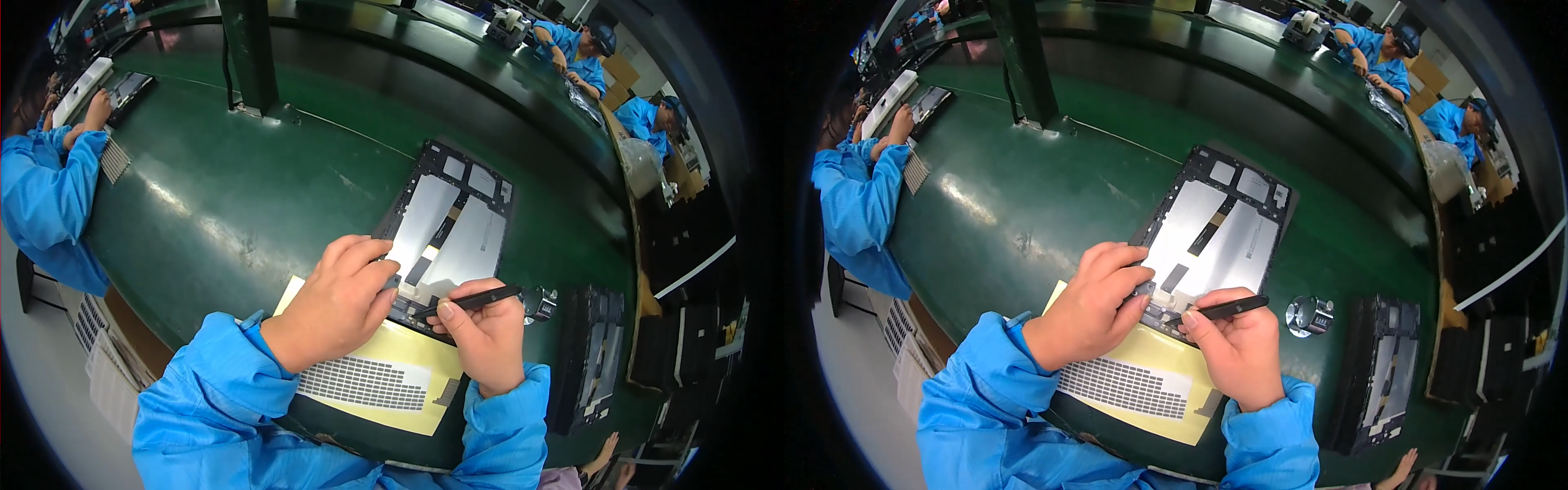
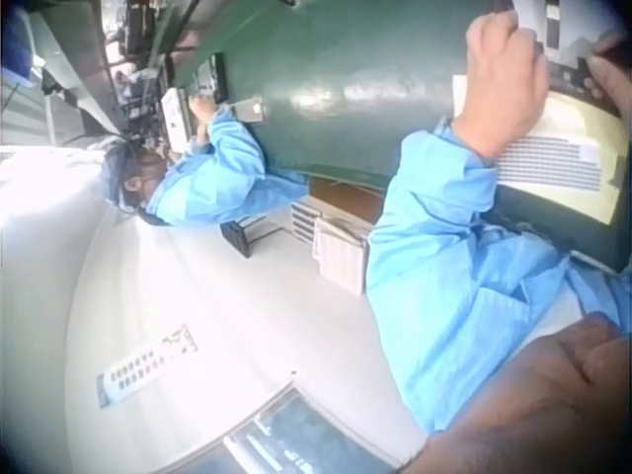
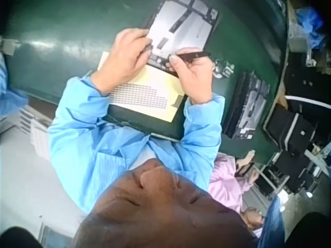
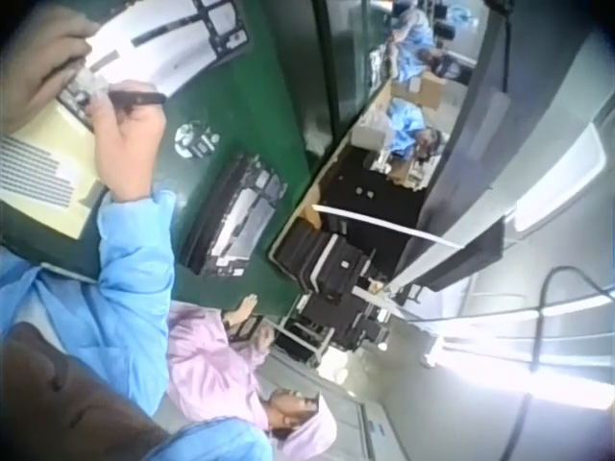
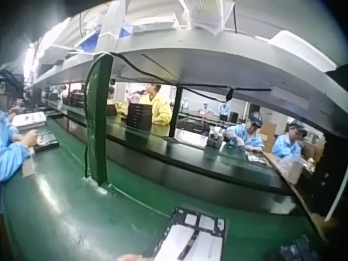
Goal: The person assembles internal components into tablet chassis and applies identification labels to the chassis with a precision pen.
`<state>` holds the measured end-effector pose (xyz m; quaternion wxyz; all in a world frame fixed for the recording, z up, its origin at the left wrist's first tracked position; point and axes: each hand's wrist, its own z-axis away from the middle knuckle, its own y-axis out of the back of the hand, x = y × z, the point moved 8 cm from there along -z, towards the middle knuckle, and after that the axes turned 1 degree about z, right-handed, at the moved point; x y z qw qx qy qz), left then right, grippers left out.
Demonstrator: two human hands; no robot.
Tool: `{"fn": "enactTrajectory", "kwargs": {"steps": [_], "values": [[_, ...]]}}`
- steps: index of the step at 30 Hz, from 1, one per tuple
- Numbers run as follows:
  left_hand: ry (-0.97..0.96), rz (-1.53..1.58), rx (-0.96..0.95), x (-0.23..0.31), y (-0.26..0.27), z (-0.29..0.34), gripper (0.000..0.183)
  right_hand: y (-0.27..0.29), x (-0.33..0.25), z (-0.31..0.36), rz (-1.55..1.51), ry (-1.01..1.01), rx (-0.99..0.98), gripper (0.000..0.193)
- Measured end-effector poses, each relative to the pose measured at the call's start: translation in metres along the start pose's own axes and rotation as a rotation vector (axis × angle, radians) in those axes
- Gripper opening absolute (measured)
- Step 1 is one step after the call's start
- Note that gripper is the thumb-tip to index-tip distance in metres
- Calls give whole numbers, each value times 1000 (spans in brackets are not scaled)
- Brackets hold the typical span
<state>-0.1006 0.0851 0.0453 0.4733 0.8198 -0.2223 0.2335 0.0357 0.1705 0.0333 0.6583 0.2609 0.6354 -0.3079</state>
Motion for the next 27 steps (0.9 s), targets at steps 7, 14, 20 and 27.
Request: {"fn": "enactTrajectory", "kwargs": {"steps": [7, 14, 20, 27], "values": [[4, 11, -4, -1, -1, 0, 32, -2, 1, 0, -8, 2, -16, 18], [1, 10, -4, -2, -1, -3, 32, -1, 1, -1, 91, 31, -57, 21], [-11, 8, 12, 0, 0, 0, 32, -5, -4, 12, 171, 180, -86, 18], [-51, -11, 40, 0, 1, 3, 33, -3, -2, 20, 175, 228, -32, 20]]}}
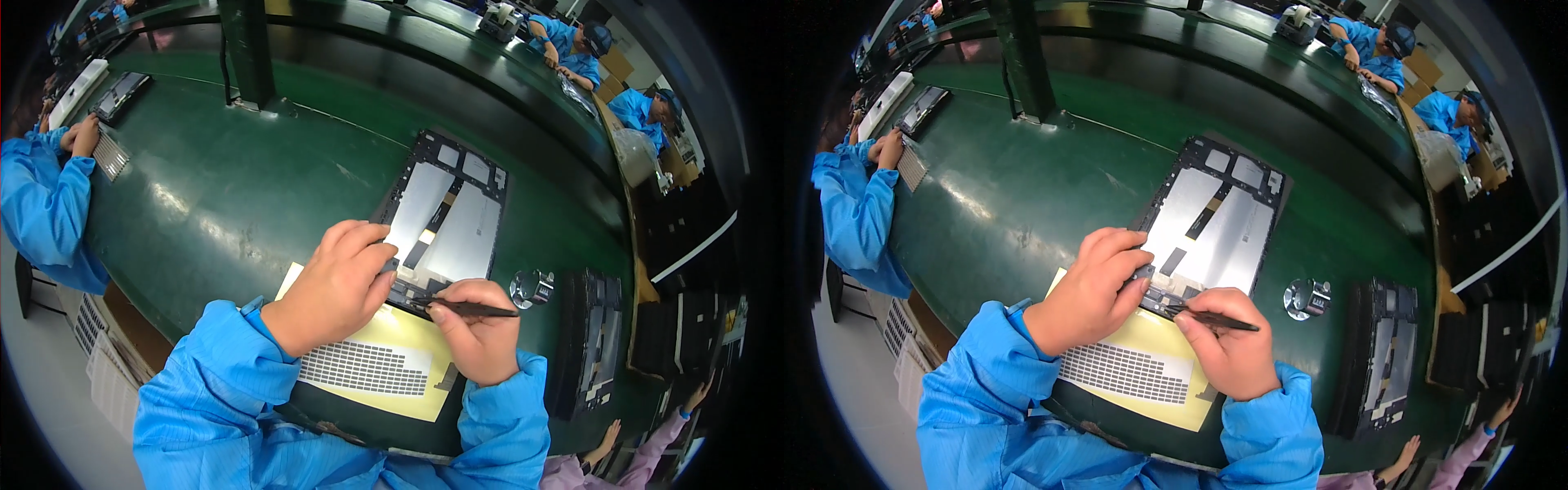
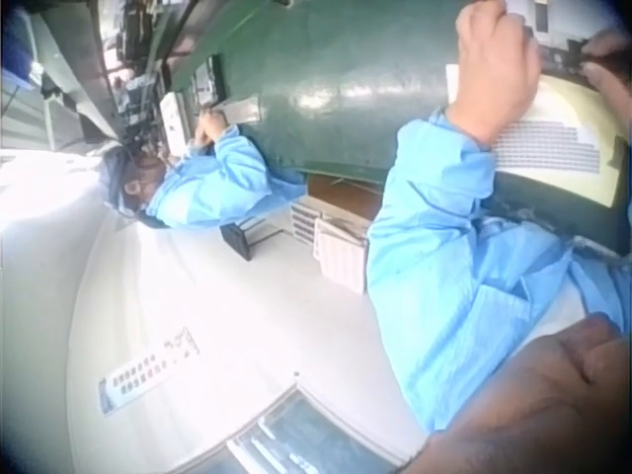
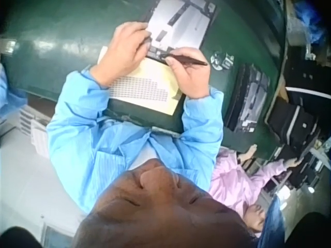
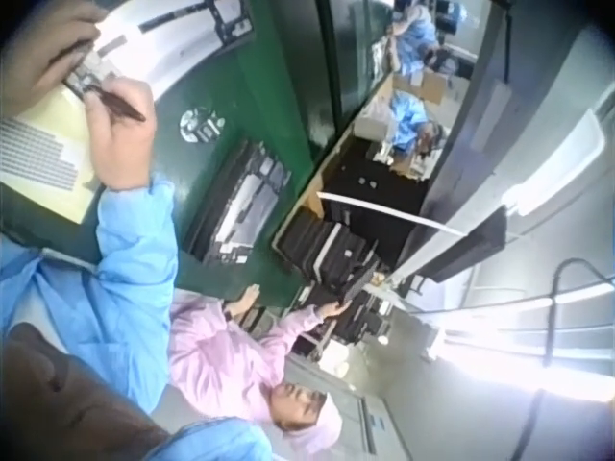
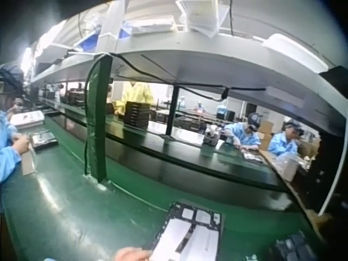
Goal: The person assembles internal components into tablet chassis and applies identification labels to the chassis with a precision pen.
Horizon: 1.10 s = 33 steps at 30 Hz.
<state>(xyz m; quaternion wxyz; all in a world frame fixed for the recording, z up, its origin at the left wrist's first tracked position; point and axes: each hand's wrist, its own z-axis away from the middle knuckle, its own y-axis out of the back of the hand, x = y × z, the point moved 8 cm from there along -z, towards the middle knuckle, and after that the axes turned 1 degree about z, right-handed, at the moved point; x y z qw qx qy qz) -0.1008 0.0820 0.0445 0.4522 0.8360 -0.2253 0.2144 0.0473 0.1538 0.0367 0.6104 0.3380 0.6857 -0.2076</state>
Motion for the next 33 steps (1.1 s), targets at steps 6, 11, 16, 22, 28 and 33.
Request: {"fn": "enactTrajectory", "kwargs": {"steps": [6, 11, 16, 22, 28, 33], "values": [[-86, -115, 110, 24, 28, -2, 28, 34, -4, 53, -232, -150, 139, 23], [-338, 244, -446, 68, -20, 24, 23, 49, 15, 89, -159, -355, 219, 22], [-492, 158, -580, 83, -42, 37, 31, 49, 27, 107, -133, -425, 187, 22], [-408, 197, -663, 78, -51, 36, 36, 46, 25, 105, -133, -347, 167, 21], [-378, 199, -681, 76, -52, 35, 37, 44, 27, 102, -141, -371, 130, 21], [-367, 197, -686, 77, -51, 36, 37, 45, 27, 101, -184, -375, 171, 21]]}}
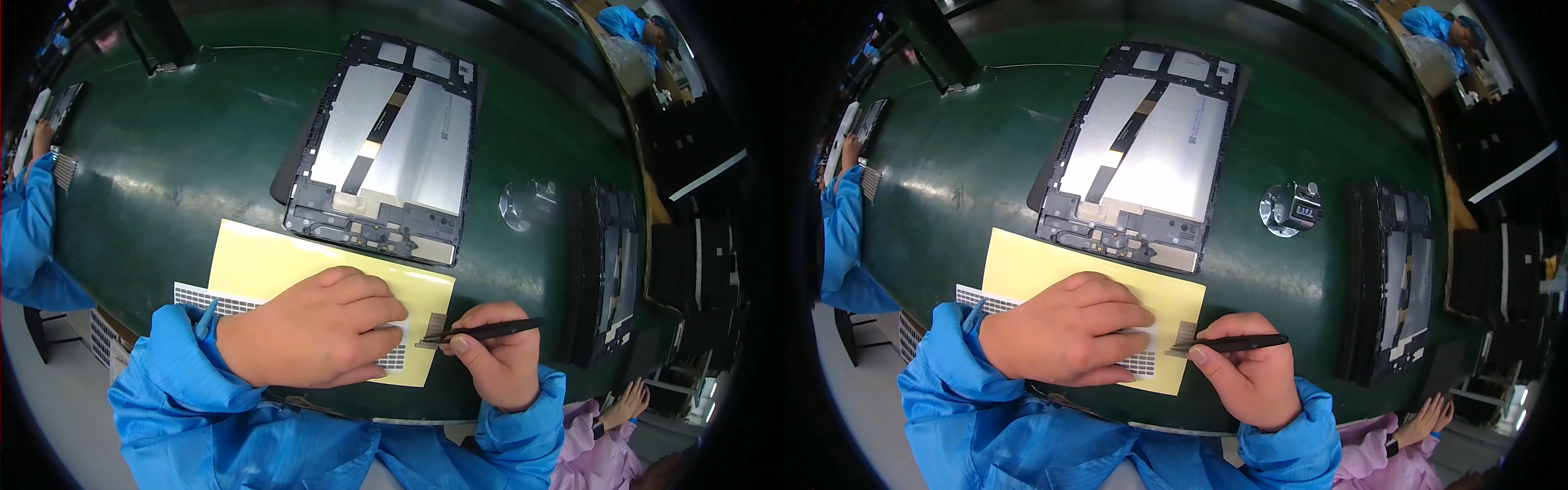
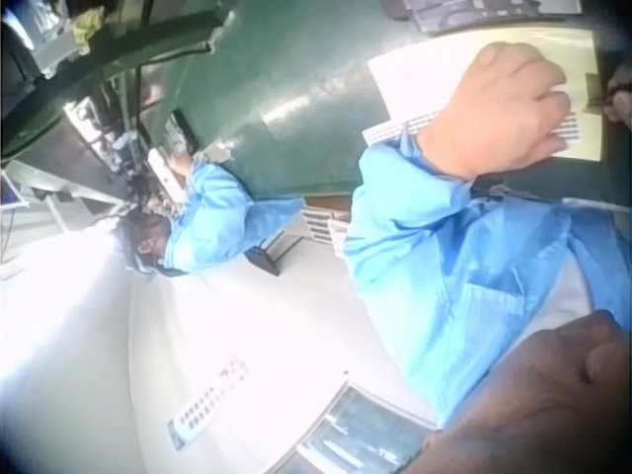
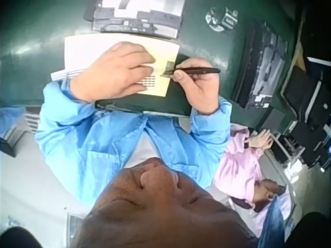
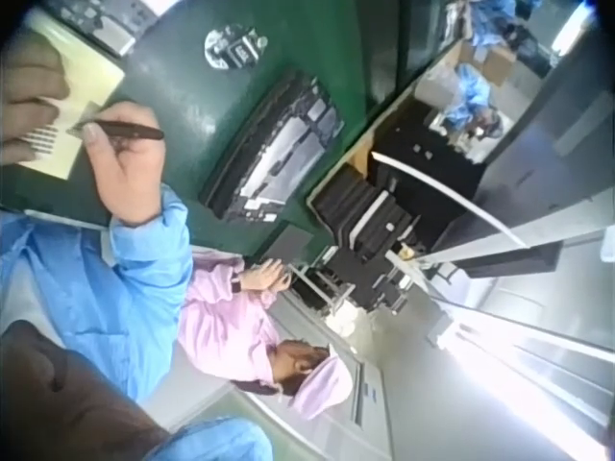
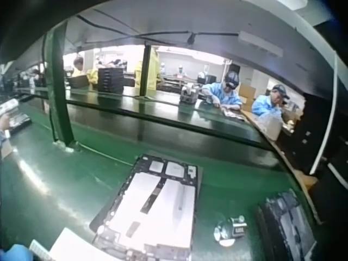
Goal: The person assembles internal components into tablet chassis and applies identification labels to the chassis with a precision pen.
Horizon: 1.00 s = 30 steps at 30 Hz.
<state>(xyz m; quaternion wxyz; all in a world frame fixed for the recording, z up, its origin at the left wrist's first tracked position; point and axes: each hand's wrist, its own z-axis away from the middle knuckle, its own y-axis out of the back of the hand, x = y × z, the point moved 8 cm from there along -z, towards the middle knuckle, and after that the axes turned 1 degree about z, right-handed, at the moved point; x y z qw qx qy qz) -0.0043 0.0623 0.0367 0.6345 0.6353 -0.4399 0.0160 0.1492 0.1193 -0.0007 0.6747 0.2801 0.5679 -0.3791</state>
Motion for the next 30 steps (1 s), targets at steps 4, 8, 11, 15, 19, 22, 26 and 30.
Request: {"fn": "enactTrajectory", "kwargs": {"steps": [4, 8, 11, 15, 19, 22, 26, 30], "values": [[5, 4, -8, 0, 0, 0, 37, 0, 1, 0, 47, -18, -38, 21], [4, -6, 0, 0, 0, 0, 37, -1, -2, -2, 26, -22, -18, 20], [3, -4, 6, -2, 0, 1, 37, 0, -2, -4, -80, -49, -4, 19], [1, 7, 7, -3, -1, 2, 37, 4, 1, -7, -148, -68, -10, 17], [-4, 0, 6, 0, 1, 4, 36, -1, -2, -7, -165, -73, -19, 17], [-1, 11, -8, -1, 0, 4, 36, -3, -5, -15, -212, -63, -21, 17], [-11, 20, -10, -4, -2, 5, 35, -14, -36, -39, -146, 113, 32, 18], [-21, 12, 12, 0, 2, 5, 35, -30, -48, -70, -65, 161, 10, 19]]}}
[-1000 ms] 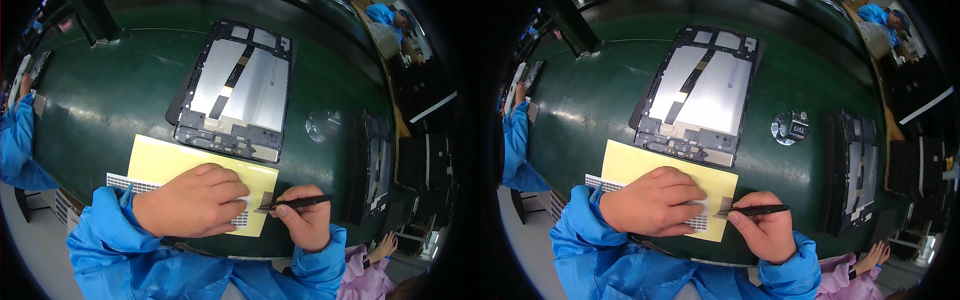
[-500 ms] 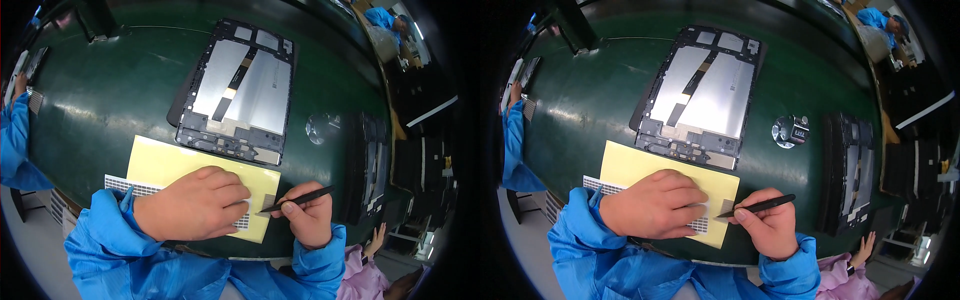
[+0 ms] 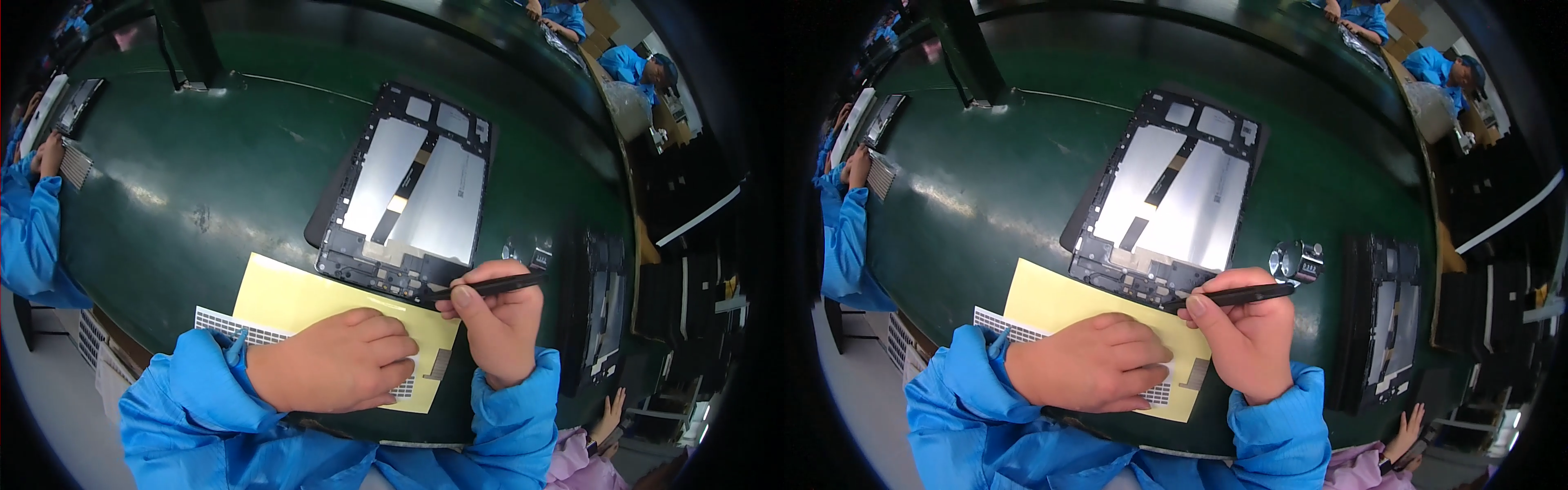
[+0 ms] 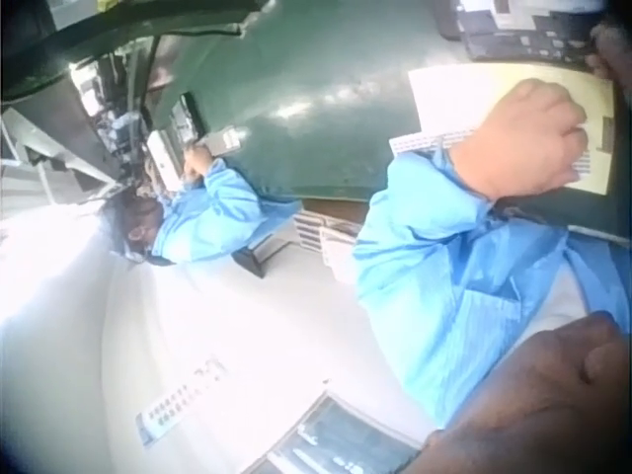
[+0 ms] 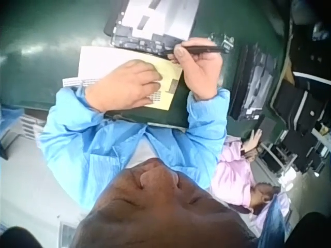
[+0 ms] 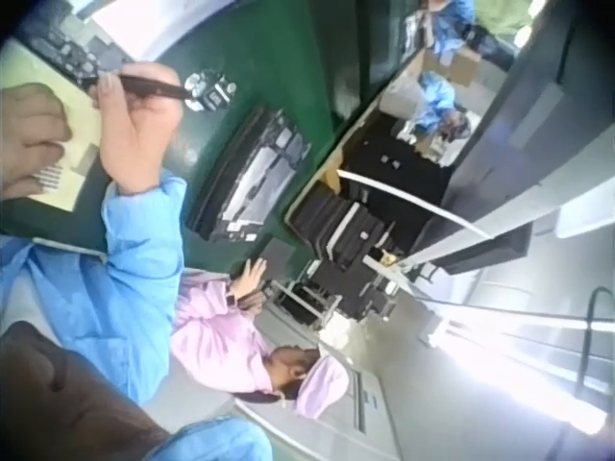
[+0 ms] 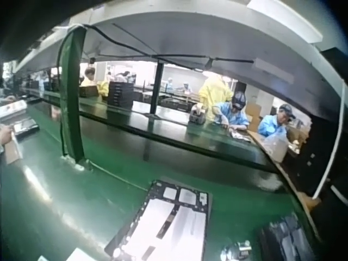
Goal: The person assembles internal components into tablet chassis and applies identification labels to the chassis with a precision pen.
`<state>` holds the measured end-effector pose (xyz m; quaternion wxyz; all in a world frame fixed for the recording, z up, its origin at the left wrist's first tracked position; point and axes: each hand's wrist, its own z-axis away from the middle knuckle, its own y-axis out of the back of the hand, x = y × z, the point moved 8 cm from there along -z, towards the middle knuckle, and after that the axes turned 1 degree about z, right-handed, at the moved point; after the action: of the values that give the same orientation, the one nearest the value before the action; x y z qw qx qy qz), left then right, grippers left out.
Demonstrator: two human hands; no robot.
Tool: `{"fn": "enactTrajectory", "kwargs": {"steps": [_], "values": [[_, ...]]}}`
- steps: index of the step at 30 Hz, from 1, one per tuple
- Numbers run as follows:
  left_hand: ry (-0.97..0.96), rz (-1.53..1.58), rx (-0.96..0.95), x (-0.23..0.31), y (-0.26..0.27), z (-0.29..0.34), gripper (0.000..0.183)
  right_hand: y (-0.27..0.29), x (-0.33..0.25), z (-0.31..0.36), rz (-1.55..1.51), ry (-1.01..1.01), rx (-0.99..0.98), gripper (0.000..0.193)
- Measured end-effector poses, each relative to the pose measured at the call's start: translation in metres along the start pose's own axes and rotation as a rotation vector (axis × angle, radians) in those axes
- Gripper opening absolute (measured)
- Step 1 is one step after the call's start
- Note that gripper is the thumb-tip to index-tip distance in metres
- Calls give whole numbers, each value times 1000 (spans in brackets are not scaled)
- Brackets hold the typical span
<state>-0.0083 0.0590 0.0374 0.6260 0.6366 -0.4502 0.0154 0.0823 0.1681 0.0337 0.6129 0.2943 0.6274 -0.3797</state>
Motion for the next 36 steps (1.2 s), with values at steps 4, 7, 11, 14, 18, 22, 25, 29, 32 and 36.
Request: {"fn": "enactTrajectory", "kwargs": {"steps": [4, 7, 11, 14, 18, 22, 25, 29, 32, 36], "values": [[12, 23, -5, -2, 0, -1, 35, -5, 1, -8, 47, -18, -15, 17], [12, 21, -10, -2, -1, 0, 35, -8, 4, -7, 58, -12, -23, 18], [18, 13, -14, -1, -1, 0, 35, -7, 4, -7, 64, 1, -30, 18], [14, 10, -9, -1, 0, 0, 35, -6, 5, -7, 68, -2, -16, 18], [9, 13, -7, 0, 0, -1, 35, -6, 4, -7, 75, 13, -18, 17], [11, 9, -15, 0, 1, 0, 35, -8, 3, -6, 70, 20, -32, 17], [11, 7, -20, 0, 1, 0, 36, -7, 5, -6, 70, 31, -50, 18], [8, 7, -21, 1, -1, -1, 36, -4, 6, -5, 68, 38, -74, 20], [17, 8, -40, 0, -2, 0, 37, -7, 5, -5, 133, 96, -131, 21], [16, 11, -43, 0, -3, 0, 37, -5, 5, -5, 90, 86, -108, 21]]}}
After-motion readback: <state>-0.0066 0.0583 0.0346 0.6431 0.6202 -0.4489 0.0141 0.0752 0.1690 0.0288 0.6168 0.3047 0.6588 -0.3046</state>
